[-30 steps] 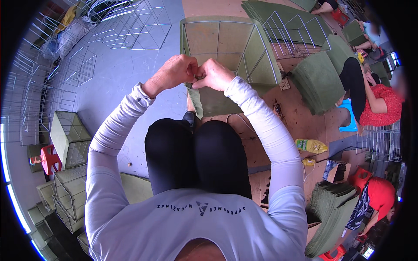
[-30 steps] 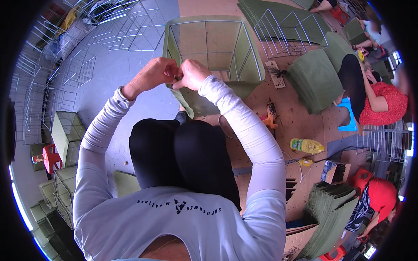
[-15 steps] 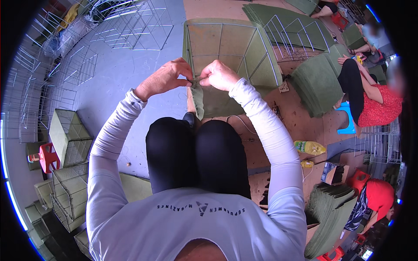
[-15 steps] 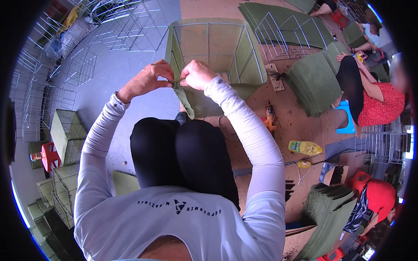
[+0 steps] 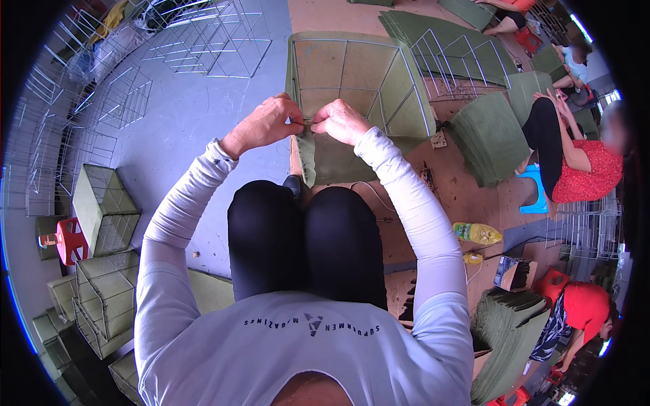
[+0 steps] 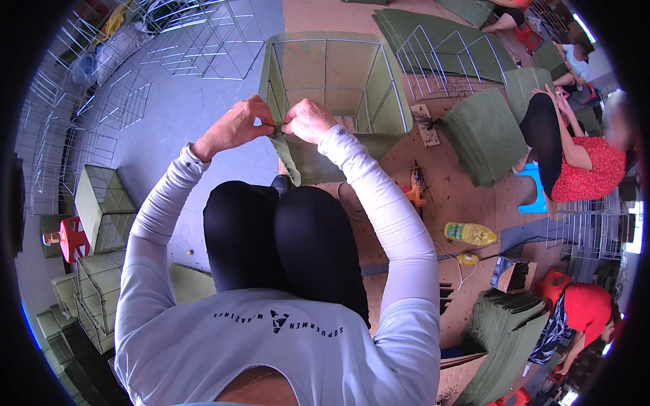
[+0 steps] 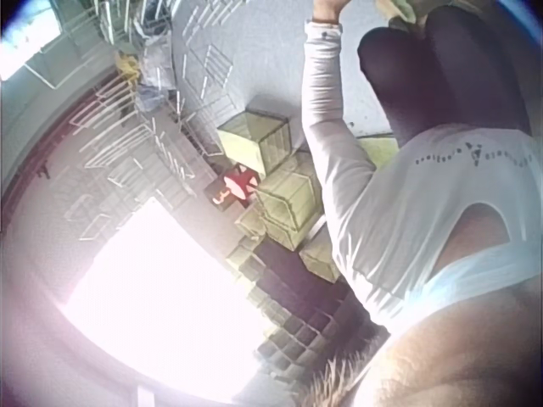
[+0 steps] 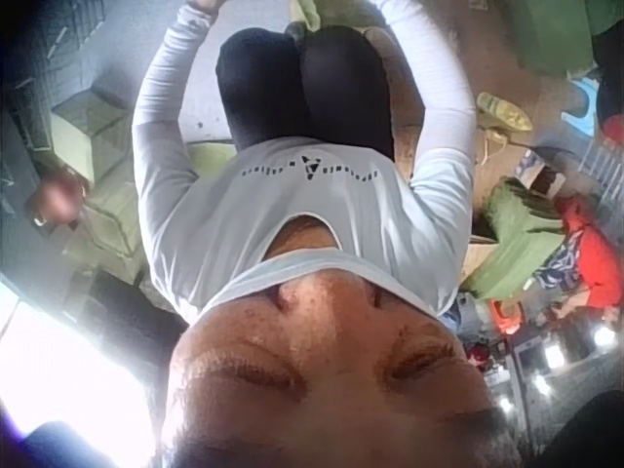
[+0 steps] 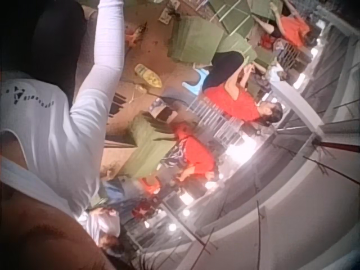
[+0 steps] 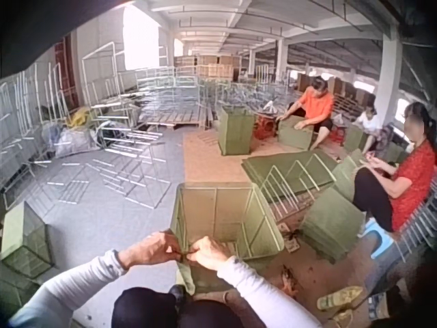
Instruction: Assembling plastic-covered mesh panels into storage cubes using a hot glue gun.
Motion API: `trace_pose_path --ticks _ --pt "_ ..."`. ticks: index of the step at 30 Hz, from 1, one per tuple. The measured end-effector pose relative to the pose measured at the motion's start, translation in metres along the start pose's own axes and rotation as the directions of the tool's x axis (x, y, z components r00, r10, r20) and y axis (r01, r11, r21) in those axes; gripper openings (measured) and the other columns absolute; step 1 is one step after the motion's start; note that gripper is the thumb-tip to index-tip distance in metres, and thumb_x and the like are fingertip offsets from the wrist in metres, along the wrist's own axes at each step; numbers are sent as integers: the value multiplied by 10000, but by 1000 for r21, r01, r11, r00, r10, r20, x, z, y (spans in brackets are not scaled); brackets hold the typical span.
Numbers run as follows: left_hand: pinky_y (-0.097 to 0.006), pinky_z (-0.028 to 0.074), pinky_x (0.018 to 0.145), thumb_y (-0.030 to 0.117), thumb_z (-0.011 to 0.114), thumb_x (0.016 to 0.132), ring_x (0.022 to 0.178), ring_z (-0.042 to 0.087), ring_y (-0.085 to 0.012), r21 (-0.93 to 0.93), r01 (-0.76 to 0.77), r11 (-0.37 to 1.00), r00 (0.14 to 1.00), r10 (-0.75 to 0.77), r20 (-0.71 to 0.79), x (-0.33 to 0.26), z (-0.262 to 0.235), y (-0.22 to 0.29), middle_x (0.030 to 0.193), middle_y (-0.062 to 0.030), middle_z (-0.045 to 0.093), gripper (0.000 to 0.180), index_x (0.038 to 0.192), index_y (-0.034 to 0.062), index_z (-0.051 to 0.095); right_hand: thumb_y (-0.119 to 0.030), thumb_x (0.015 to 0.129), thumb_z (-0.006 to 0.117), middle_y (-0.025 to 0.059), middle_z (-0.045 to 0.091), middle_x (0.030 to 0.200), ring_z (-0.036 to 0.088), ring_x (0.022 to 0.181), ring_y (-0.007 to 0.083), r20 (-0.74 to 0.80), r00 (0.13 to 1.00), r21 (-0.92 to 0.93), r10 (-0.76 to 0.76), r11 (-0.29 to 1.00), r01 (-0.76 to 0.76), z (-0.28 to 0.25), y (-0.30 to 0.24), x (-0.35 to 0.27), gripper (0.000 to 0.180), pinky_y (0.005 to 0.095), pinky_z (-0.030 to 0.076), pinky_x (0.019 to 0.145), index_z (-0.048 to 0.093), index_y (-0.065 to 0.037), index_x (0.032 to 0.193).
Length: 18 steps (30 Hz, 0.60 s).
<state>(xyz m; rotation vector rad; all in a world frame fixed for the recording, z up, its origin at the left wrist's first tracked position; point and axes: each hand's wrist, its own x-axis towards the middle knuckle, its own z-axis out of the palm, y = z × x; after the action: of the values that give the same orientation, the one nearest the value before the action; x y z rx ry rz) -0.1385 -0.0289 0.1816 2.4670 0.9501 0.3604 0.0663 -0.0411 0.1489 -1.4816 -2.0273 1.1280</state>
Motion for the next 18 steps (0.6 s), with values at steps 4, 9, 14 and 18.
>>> trace_pose_path --ticks 4,9,14,18 --pt "-379 480 831 123 693 739 924 587 -281 -10 9 1000 1000 -9 -7 -3 4 -6 823 -111 667 132 833 32 707 -241 703 698 158 691 865 653 860 303 5 1000 -27 -20 999 20 0 -3 2 246 376 491 820 728 -59 867" --pt "-377 479 823 97 687 744 931 576 -280 11 11 1000 1000 -11 4 -2 5 -3 821 -104 659 122 835 17 691 -248 708 667 191 687 845 662 828 281 38 999 -22 -29 999 30 -1 -7 0 325 347 490 795 709 6 905" --pt "-372 474 832 75 672 757 958 556 -278 68 36 997 999 -36 5 0 9 -1 842 -107 646 105 828 -2 671 -245 709 657 182 685 830 657 810 285 30 996 -94 -83 992 85 4 4 10 303 349 492 785 713 -8 889" --pt "-378 466 841 72 654 764 967 549 -289 57 49 997 999 -48 -21 -3 11 -1 840 -116 636 101 826 -8 665 -242 721 644 164 686 818 655 794 279 86 990 -140 -114 982 125 4 1 13 269 350 492 778 723 -33 870"
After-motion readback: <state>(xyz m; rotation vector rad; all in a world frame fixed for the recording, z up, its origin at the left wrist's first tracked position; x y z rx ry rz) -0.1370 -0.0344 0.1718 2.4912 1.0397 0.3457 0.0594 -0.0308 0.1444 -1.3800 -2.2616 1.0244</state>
